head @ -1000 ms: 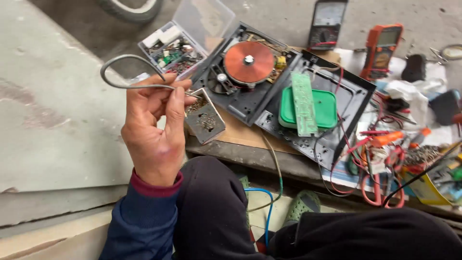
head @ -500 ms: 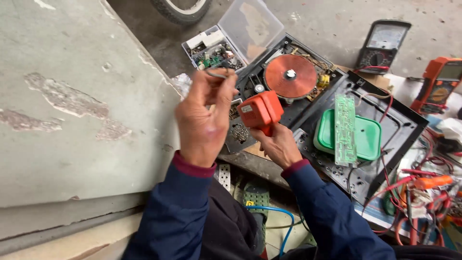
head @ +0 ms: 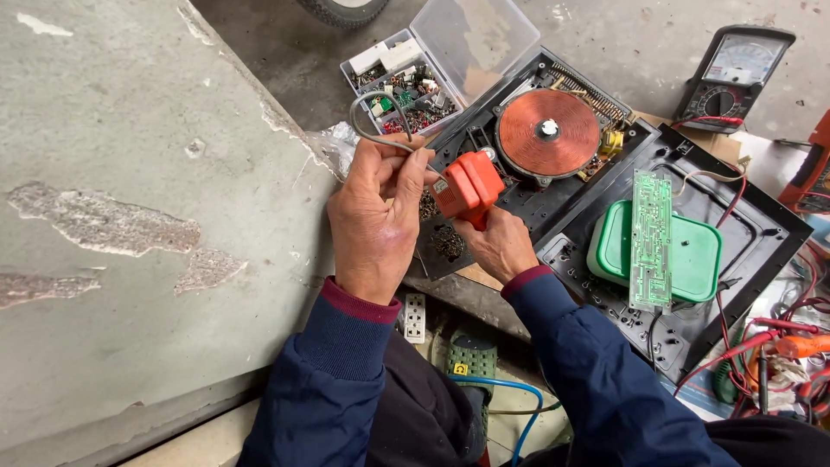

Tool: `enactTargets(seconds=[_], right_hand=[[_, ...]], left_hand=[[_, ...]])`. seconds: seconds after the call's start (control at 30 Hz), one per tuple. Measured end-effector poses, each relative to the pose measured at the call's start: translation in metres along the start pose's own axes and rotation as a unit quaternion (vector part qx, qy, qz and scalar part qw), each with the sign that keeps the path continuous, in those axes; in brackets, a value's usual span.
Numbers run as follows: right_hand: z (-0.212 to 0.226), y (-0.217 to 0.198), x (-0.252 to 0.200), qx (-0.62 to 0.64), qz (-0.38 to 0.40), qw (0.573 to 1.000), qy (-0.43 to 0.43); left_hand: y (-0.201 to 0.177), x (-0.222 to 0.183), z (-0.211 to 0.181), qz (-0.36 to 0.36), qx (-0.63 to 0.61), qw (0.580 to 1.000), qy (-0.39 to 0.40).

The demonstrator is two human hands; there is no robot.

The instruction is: Soldering wires and components onto a circuit board of an induction cooker during a repair process.

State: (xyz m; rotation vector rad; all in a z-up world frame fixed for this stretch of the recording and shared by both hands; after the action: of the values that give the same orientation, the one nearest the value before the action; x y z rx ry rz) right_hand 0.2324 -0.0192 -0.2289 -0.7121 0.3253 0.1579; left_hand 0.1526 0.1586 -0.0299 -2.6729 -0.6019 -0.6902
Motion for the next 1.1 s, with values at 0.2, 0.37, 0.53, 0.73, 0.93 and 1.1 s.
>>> enactTargets(seconds=[0.2,0.37,0.53,0.73,0.93,1.1], right_hand=[[-0.002,0.002,-0.001,-0.01,0.005,1.0,0.006],[-0.006,0.003,0.004,0.0,0.002,1.0,0.005],[0.013,-0.011,-0.013,0.038,0.015,0.999,0.02],[0.006,-0.008,-0.005,0.097,0.045,0.994,0.033],[0.004,-0.005,-0.007,0.099,0.045,0.994,0.027],[0.006,-0.007,-0.007,0.095,0.04,0.994,0.022]], left_hand=[[0.001,-0.001,0.001,-0.003,-0.007,1.0,0.002],[0.0,-0.001,0.003,-0.003,-0.007,1.0,0.006],[0.001,-0.002,0.009,-0.01,-0.012,1.0,-0.007],[0.001,-0.002,0.011,-0.008,-0.022,1.0,-0.009],[0.001,-0.003,0.012,-0.007,-0.021,1.0,-0.003],[0.002,-0.002,0.012,-0.005,-0.022,1.0,0.002]])
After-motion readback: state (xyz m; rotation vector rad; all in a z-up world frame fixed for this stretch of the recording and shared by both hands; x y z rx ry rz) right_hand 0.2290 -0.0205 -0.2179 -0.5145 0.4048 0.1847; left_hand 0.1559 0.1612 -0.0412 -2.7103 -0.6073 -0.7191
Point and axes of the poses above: each hand's wrist, its own x-axis towards the middle knuckle, its own y-axis out of the palm, z = x × y, the point moved 5 cm from there along x, towards the middle knuckle, and after that the axes turned 6 degrees about y, right-handed, at the moved point
